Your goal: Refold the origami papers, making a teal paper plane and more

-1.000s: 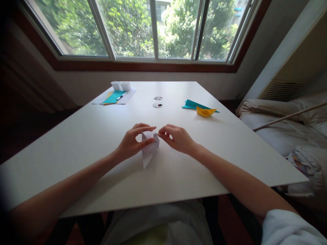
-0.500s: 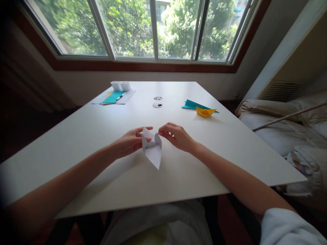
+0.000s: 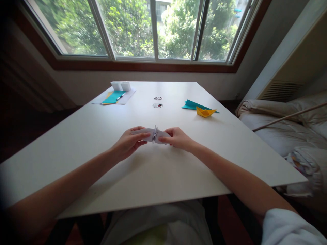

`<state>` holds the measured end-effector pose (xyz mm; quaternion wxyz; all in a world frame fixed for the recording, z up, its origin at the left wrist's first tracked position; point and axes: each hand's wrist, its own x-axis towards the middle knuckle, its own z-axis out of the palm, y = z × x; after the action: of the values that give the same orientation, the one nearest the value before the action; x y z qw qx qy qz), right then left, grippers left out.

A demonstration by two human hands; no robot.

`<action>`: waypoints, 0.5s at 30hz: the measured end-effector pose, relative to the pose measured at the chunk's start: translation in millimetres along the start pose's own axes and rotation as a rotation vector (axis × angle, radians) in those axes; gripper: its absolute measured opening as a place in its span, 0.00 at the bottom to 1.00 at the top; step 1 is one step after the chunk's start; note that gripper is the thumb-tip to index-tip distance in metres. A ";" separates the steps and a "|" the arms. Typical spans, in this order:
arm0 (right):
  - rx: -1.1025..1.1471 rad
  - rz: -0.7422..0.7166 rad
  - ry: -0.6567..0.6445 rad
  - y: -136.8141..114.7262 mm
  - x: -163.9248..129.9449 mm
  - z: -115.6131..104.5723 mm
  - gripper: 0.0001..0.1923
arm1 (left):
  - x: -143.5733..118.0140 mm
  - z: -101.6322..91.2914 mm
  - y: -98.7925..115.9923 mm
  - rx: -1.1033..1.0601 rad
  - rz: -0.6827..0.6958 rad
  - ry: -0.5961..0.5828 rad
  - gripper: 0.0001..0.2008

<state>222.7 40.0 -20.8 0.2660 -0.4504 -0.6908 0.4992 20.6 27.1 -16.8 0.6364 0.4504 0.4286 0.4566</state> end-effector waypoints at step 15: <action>0.031 0.076 -0.068 -2.8 -0.7 -17.3 0.22 | 9.0 -9.2 -2.7 -0.071 -0.048 0.030 0.11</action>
<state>236.1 46.9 -12.0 0.2299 -0.4550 -0.6740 0.5347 14.3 37.0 -22.8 0.6563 0.4102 0.4320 0.4630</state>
